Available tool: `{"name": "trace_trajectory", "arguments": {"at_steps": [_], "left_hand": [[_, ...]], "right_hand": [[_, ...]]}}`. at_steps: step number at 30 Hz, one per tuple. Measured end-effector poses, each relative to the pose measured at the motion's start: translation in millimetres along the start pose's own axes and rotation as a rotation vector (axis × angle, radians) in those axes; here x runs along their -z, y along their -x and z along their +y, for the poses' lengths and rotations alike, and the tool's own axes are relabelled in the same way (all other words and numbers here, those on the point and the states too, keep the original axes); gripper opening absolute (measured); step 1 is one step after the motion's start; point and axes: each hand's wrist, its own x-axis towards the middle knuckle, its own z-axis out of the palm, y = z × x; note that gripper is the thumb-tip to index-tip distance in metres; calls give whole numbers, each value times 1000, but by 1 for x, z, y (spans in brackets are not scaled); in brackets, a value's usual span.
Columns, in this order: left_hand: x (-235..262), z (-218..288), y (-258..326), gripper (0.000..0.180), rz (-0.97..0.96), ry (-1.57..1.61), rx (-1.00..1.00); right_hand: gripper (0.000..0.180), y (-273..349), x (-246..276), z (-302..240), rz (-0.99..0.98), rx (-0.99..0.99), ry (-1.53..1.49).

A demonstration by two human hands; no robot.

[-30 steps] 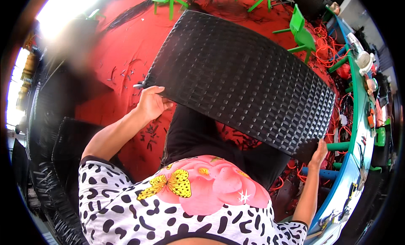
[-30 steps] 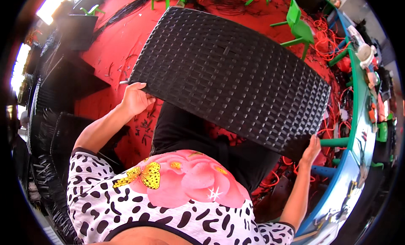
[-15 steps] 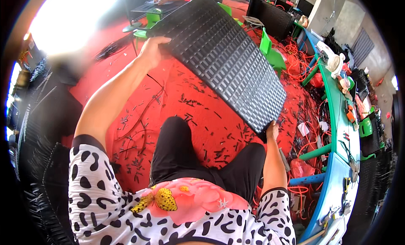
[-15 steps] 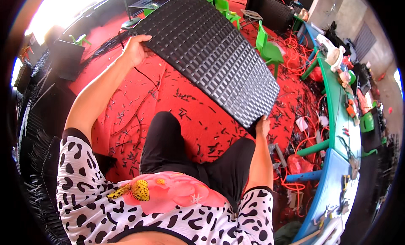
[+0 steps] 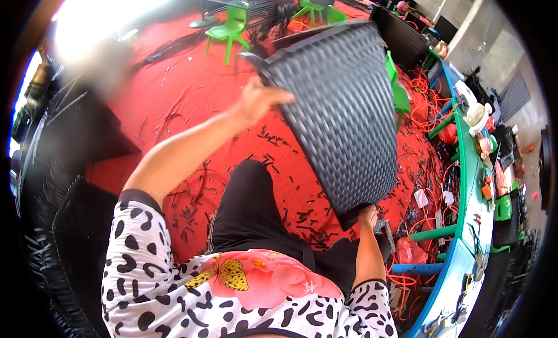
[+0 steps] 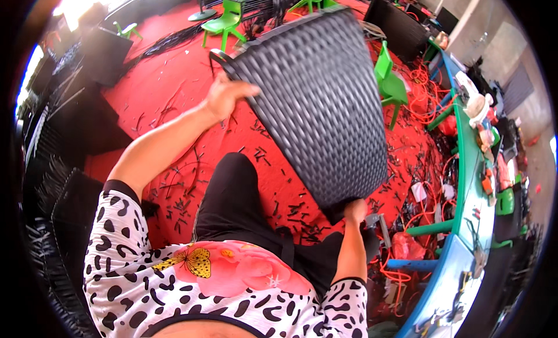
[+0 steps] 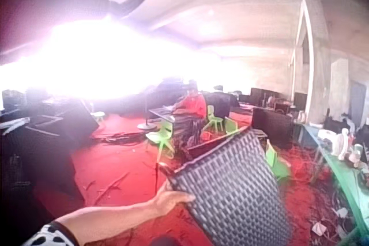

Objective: The person assembles a black woven furniture panel, inserting a plastic end cap into a frame tube and trimming excess weaving material with snips.

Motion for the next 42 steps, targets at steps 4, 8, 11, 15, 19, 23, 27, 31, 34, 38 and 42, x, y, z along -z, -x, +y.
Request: {"name": "trace_trajectory", "arguments": {"at_steps": [4, 8, 11, 15, 19, 23, 27, 31, 34, 38, 42], "left_hand": [[-85, -20, 74, 24, -184, 247, 14], [-127, -55, 132, 25, -494, -418, -43], [-147, -80, 133, 28, -367, -540, -281], [-162, -89, 126, 32, -412, -490, -235], [-178, -88, 122, 32, -455, -500, -239], [-190, -87, 120, 30, -401, -459, -360], [-183, -79, 118, 29, -525, -441, -195], [-154, -61, 122, 30, -567, -562, -134], [-135, -51, 133, 32, -589, -614, 57], [-133, -47, 151, 50, -418, -587, 1], [-142, -48, 161, 68, -367, -181, 36]], "right_hand": [[29, -9, 8, 3, 306, 260, 3], [35, -21, 42, 30, -139, 333, 255], [36, -23, 59, 44, -124, 580, 399], [30, 5, 102, 41, -120, 393, 147], [24, 81, 175, 27, 97, 344, -641], [19, 141, 246, -19, 256, 685, -1020], [24, 165, 284, -84, 119, 828, -779], [47, 179, 278, -139, -80, 1084, -592], [48, 188, 269, -163, -275, 1018, -855], [46, 191, 264, -171, -455, 752, -1425], [44, 190, 267, -154, -269, 742, -1618]]}}
